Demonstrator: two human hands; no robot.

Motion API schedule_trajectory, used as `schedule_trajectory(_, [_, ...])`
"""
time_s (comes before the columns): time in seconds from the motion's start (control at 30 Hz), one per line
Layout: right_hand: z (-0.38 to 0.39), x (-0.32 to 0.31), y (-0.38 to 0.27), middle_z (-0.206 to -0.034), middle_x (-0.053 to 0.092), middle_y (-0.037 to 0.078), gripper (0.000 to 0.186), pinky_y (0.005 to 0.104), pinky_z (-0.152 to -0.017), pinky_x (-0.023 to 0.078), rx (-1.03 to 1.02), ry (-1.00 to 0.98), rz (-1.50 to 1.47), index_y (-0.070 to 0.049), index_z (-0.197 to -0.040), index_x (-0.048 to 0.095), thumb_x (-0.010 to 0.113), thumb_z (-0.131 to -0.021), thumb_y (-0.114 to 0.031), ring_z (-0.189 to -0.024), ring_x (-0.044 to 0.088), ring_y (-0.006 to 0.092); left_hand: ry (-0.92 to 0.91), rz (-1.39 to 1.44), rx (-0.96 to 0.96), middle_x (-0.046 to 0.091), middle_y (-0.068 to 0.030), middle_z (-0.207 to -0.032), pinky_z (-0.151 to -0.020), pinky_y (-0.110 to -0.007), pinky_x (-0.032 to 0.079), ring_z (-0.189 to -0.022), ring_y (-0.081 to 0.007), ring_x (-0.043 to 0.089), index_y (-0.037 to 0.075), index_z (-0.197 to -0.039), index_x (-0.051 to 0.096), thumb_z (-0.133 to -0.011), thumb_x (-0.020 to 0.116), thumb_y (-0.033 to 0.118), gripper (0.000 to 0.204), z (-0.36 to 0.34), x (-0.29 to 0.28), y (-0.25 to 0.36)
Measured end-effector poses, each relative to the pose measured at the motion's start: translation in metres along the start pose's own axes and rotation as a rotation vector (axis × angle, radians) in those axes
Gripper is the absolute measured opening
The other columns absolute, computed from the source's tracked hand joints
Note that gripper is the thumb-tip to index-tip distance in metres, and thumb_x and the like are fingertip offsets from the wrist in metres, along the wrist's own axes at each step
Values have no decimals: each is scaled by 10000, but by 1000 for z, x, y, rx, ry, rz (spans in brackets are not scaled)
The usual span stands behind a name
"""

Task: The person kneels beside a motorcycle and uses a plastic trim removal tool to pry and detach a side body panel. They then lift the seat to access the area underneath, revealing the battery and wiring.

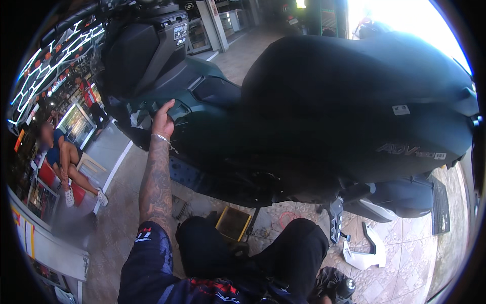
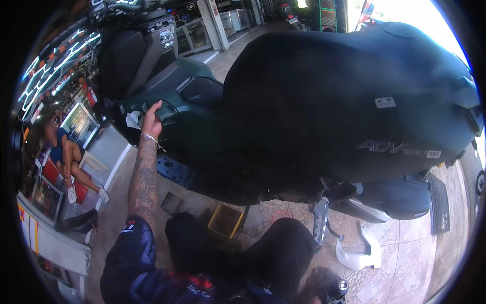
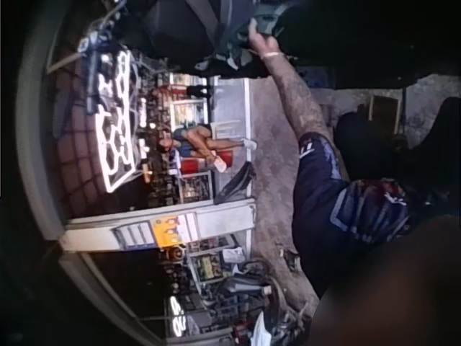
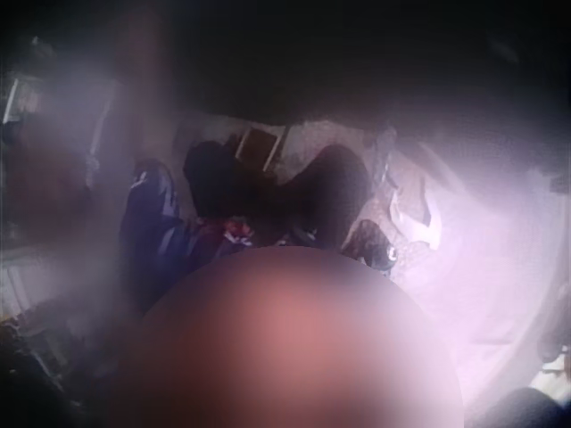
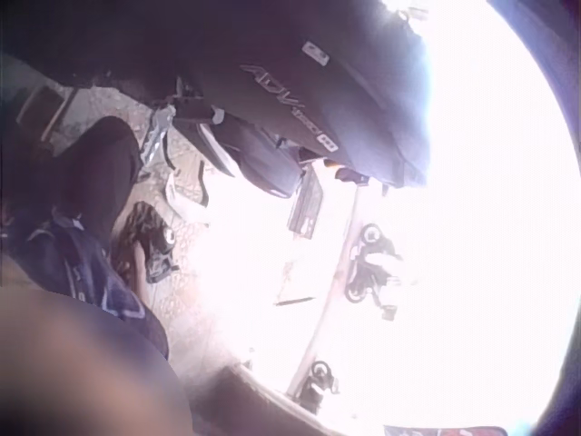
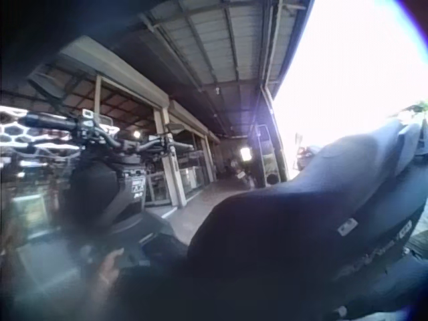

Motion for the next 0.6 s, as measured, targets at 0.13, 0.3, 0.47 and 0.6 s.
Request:
schedule_trajectory(0.13, [39,-105,-83,-894,696,165,249,400,-736,545,18,-153,30,-24,-966,640,715,-746,-113,-812,681,311,21,36,-16,678,-62,-1034,-911,-341,517,-995,-197,653,33,-1038,669,-845,713,18,199,-2,-2,-2])
schedule_trajectory(0.3, [76,-201,-229,-715,658,31,339,222,-565,468,-743,352,-648,-55,-746,603,903,-589,-61,-571,586,92,11,104,-40,682,-70,-1032,-905,-350,530,-983,-201,659,17,-1039,669,-839,713,0,205,-12,-4,-4])
schedule_trajectory(0.47, [63,-189,-401,-1177,598,120,506,315,-888,498,-1074,213,-816,50,-1306,502,701,-845,-8,-1042,597,176,-28,89,-38,675,-80,-1033,-914,-352,530,-985,-197,655,6,-1040,665,-871,699,49,178,-10,-1,-3])
schedule_trajectory(0.6, [30,-162,-553,-894,563,155,271,369,-726,463,-1324,237,-118,-46,-1198,616,585,-948,-146,-802,596,298,-23,123,-49,673,-77,-1024,-898,-348,529,-975,-196,653,-4,-1023,667,-862,696,38,169,-7,1,-2])
Point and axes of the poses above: each hand's wrist, its own z-axis away from the middle knuckle, its own x-axis out of the palm, y = z × x, the point moved 4 cm from there along -z, towards the middle knuckle
